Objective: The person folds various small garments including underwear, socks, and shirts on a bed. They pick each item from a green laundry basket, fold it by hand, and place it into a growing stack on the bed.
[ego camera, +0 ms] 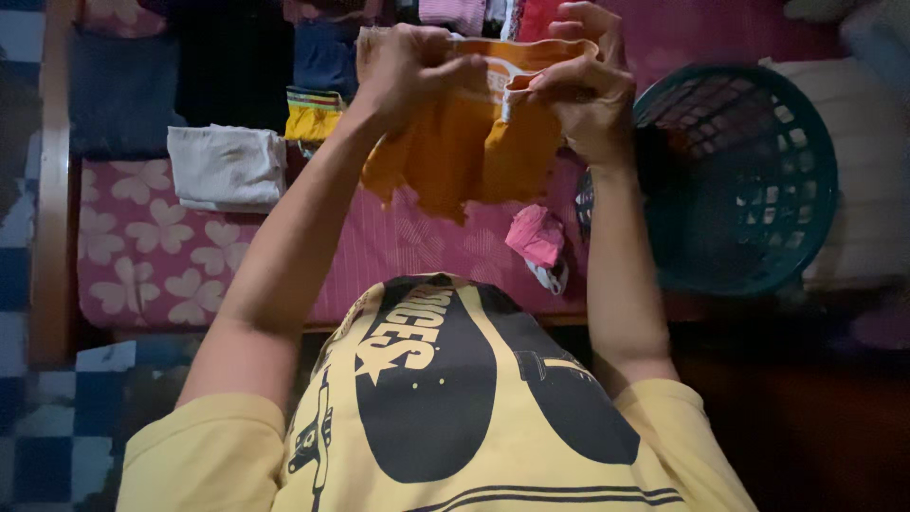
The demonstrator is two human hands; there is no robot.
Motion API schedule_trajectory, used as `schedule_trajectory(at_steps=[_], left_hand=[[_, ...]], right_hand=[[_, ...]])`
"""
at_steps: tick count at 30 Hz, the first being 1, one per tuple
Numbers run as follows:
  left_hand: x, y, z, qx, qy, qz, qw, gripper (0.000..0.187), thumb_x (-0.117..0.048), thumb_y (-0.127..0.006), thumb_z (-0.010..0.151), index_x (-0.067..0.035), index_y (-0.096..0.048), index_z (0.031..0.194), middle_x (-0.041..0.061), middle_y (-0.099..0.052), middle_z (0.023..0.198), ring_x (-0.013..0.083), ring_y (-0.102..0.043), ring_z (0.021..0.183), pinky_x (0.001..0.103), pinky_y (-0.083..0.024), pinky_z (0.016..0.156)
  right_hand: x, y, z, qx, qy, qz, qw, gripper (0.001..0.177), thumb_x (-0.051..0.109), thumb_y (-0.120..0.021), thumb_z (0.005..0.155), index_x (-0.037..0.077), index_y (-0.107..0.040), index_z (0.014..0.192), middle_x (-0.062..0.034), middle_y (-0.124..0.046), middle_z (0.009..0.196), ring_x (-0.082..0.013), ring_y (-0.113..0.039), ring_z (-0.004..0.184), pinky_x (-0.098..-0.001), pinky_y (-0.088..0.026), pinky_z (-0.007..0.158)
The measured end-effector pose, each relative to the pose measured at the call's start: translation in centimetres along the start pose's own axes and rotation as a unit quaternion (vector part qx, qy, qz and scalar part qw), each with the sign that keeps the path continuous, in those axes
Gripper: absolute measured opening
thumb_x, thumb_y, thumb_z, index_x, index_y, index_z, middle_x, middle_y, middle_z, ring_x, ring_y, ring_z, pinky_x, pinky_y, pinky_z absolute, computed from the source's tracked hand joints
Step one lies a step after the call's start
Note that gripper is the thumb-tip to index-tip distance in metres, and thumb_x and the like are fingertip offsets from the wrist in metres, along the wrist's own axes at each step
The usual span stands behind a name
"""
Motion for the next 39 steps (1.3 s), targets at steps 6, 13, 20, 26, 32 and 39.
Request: schedule_trajectory(at_steps=[6,13,20,26,32,39], left_hand=[[-0.9,-0.7,0.1,0.032,-0.039,-0.081,0.995,0.035,-0.036,-0.074,0.100,-0.005,-0.076,0.116,0.003,-0.076,0.085,0.0038,-0.065,0.069,0.025,-0.052,0.061],[0.7,-1.3,0.1,0.068,-0.211,-0.096,0.970,0.042,-0.030,-0.082,0.101,0.005,-0.062,0.112,0.013,-0.076,0.120,0.0139,-0.072,0.114,0.027,-0.060,0.092],[2.3,-1.6,1.1,0.004,-0.247,0.204,0.947,0.026,-0.032,-0.079,0.094,-0.016,-0.077,0.115,0.010,-0.077,0.103,0.0315,-0.073,0.093,0.043,-0.058,0.078],[6.9,-0.3,0.6,0.015,-0.113,0.258,0.959,0.034,-0.039,-0.081,0.083,-0.011,-0.073,0.102,0.016,-0.073,0.091,0.0379,-0.071,0.086,0.050,-0.055,0.074],[8.8,-4.0,1.7,-0.008,0.001,0.087,0.996,0.031,-0.029,-0.075,0.094,-0.004,-0.065,0.109,0.016,-0.071,0.090,0.0299,-0.072,0.085,0.045,-0.056,0.074],[8.2,-5.6,1.3,-0.025,0.086,-0.167,0.982,0.037,-0.009,-0.071,0.089,-0.003,-0.050,0.119,0.009,-0.069,0.102,0.0171,-0.073,0.086,0.033,-0.063,0.065]], right_hand=[[-2.6,-1.5,-0.1,0.026,-0.077,-0.141,0.987,0.010,0.002,-0.079,0.103,0.008,-0.072,0.101,-0.0032,-0.073,0.107,-0.0191,-0.067,0.117,-0.0338,-0.060,0.097],[-2.9,-3.0,-0.1,-0.049,-0.114,-0.259,0.958,0.025,0.019,-0.085,0.100,0.006,-0.063,0.103,-0.0062,-0.074,0.094,-0.0217,-0.077,0.090,-0.0362,-0.059,0.076],[-1.8,-3.9,0.8,0.051,-0.003,-0.266,0.963,0.036,0.021,-0.083,0.090,0.003,-0.067,0.117,-0.0154,-0.073,0.104,-0.0271,-0.073,0.094,-0.0390,-0.060,0.075],[-3.2,-2.9,0.1,-0.017,-0.147,-0.399,0.905,0.022,0.028,-0.081,0.100,0.008,-0.075,0.096,-0.0125,-0.077,0.090,-0.0270,-0.076,0.077,-0.0416,-0.056,0.065],[-3.5,-5.3,0.1,-0.073,-0.124,-0.397,0.907,0.017,0.018,-0.078,0.100,0.004,-0.073,0.092,-0.0144,-0.075,0.088,-0.0287,-0.075,0.075,-0.0406,-0.057,0.064],[-3.2,-6.2,-0.2,0.026,-0.129,-0.243,0.961,0.023,0.012,-0.079,0.094,0.003,-0.077,0.114,-0.0156,-0.078,0.105,-0.0263,-0.079,0.095,-0.0343,-0.062,0.082]])
Point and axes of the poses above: each hand's wrist, its own z-axis towards the middle knuckle, its own y-axis out of the back of the hand, x = y × z, the point moved 2 cm from there along z, towards the middle knuckle
